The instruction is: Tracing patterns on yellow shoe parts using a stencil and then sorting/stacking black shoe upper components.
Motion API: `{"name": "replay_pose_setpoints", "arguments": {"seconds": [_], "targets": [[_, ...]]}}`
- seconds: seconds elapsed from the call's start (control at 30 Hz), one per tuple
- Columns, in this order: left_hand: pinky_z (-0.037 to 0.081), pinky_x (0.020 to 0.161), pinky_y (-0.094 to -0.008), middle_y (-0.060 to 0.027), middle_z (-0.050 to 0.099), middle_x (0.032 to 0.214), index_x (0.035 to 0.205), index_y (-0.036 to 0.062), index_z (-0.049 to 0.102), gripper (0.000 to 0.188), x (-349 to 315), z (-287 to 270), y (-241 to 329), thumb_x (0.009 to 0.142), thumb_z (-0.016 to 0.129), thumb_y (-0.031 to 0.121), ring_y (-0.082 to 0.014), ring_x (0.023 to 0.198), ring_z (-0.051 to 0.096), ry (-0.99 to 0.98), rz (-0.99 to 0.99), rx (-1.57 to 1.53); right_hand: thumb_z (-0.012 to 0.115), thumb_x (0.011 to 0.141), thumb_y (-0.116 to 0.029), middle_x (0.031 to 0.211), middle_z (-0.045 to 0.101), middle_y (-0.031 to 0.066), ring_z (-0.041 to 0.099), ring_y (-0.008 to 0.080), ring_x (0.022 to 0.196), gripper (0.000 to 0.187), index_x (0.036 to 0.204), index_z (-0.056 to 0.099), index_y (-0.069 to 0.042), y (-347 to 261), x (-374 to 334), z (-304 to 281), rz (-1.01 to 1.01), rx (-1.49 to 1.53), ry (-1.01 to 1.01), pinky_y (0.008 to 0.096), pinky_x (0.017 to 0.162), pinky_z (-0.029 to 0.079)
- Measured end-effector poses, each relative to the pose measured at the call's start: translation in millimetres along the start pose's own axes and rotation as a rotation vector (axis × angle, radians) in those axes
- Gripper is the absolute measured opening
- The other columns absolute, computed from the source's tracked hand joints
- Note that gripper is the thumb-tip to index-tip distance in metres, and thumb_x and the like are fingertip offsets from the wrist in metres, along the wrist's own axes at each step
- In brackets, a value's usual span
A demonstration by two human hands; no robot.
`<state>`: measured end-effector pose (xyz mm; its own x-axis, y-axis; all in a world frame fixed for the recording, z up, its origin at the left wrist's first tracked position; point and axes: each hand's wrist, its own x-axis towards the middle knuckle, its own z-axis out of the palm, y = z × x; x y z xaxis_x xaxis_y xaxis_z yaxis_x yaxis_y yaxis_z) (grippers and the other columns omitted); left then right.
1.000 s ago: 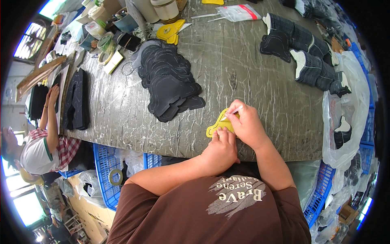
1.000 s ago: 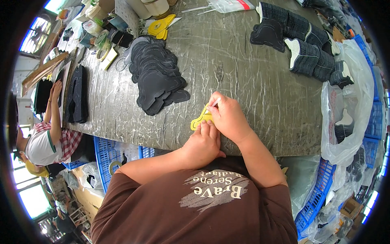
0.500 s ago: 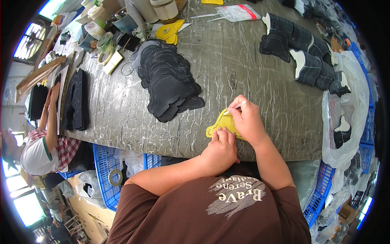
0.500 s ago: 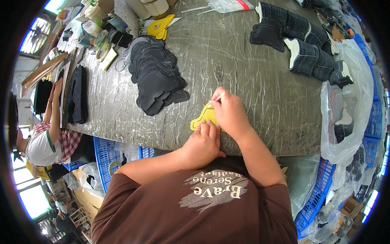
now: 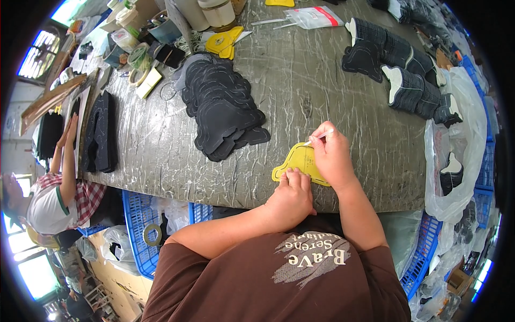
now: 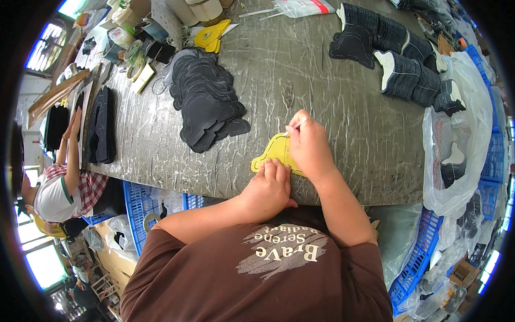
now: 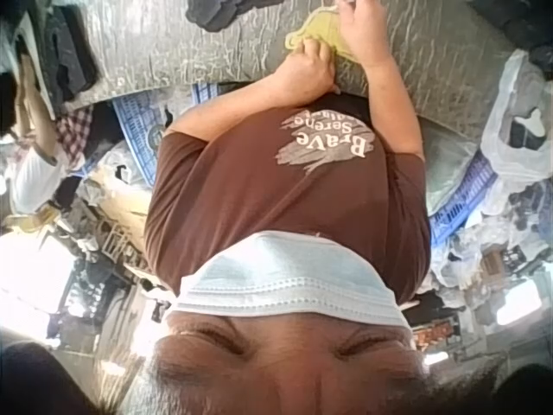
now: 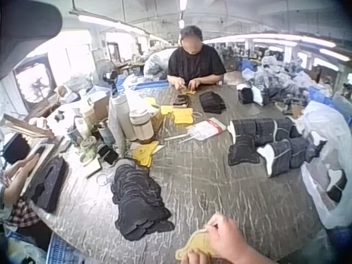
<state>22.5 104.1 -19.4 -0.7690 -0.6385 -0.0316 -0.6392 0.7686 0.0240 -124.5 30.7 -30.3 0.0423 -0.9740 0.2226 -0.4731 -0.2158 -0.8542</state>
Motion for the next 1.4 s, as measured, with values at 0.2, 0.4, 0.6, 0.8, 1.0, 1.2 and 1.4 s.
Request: {"name": "replay_pose_setpoints", "arguments": {"seconds": [0.2, 0.4, 0.6, 0.8, 1.0, 1.2, 1.4], "targets": [[0.053, 0.088, -0.0457, -0.0314, 0.06, 0.11, 0.111, -0.0139, 0.06, 0.08, 0, -2, 0, 0.074, 0.063, 0.057, -0.0441, 0.106, 0.058, -0.005, -0.001, -0.003, 0.062, 0.086, 0.0, 0.074, 0.06, 0.0165, 0.061, 0.0348, 0.068, 0.012, 0.086, 0.05, -0.001, 0, -1, -5, 0.069, 0.002, 0.024, 0.0399, 0.06, 0.047], [0.053, 0.089, -0.0458, -0.0316, 0.059, 0.111, 0.112, -0.0136, 0.06, 0.081, 1, -2, 0, 0.074, 0.063, 0.058, -0.0443, 0.107, 0.058, -0.031, -0.003, 0.007, 0.062, 0.086, 0.001, 0.074, 0.06, 0.0163, 0.06, 0.0342, 0.066, 0.012, 0.086, 0.05, -0.001, 6, -4, -2, -0.031, -0.024, 0.05, 0.0394, 0.06, 0.047], [0.052, 0.089, -0.0451, -0.0315, 0.059, 0.112, 0.113, -0.0134, 0.06, 0.081, 0, -2, 0, 0.075, 0.063, 0.058, -0.0438, 0.107, 0.058, -0.024, -0.003, 0.008, 0.061, 0.086, 0.003, 0.074, 0.06, 0.0164, 0.06, 0.0343, 0.065, 0.011, 0.087, 0.051, -0.001, 4, -8, -6, 0.042, -0.001, 0.069, 0.0389, 0.059, 0.047], [0.052, 0.089, -0.0449, -0.0313, 0.06, 0.112, 0.113, -0.0133, 0.06, 0.081, 1, -2, 0, 0.074, 0.063, 0.058, -0.0435, 0.106, 0.058, -0.011, -0.011, 0.023, 0.061, 0.085, 0.003, 0.074, 0.06, 0.0161, 0.062, 0.033, 0.067, 0.01, 0.085, 0.051, 0.0, 8, -16, -12, 0.072, -0.056, 0.087, 0.0391, 0.06, 0.048], [0.052, 0.09, -0.044, -0.0317, 0.06, 0.111, 0.113, -0.0132, 0.059, 0.082, 0, -2, 1, 0.074, 0.063, 0.058, -0.0431, 0.106, 0.058, -0.006, -0.008, 0.009, 0.06, 0.086, 0.002, 0.079, 0.063, 0.0152, 0.064, 0.0322, 0.069, 0.007, 0.087, 0.054, 0.0, 12, -33, -17, 0.015, -0.022, 0.138, 0.0378, 0.062, 0.05], [0.052, 0.09, -0.0432, -0.0313, 0.06, 0.111, 0.113, -0.013, 0.06, 0.082, 0, -1, 1, 0.073, 0.064, 0.059, -0.0424, 0.105, 0.058, 0.014, -0.016, 0.017, 0.061, 0.087, 0.003, 0.083, 0.065, 0.014, 0.065, 0.0278, 0.071, 0.007, 0.089, 0.054, 0.001, 7, -44, -18, 0.016, -0.016, 0.164, 0.0353, 0.065, 0.053], [0.052, 0.089, -0.0426, -0.0314, 0.06, 0.111, 0.114, -0.0128, 0.06, 0.082, 0, -3, 1, 0.074, 0.063, 0.059, -0.0422, 0.106, 0.057, 0.001, -0.009, 0.024, 0.06, 0.086, 0.004, 0.084, 0.065, 0.0136, 0.065, 0.0264, 0.074, 0.008, 0.088, 0.053, 0.0, 13, -55, -22, -0.055, -0.004, 0.169, 0.0346, 0.066, 0.053]]}}
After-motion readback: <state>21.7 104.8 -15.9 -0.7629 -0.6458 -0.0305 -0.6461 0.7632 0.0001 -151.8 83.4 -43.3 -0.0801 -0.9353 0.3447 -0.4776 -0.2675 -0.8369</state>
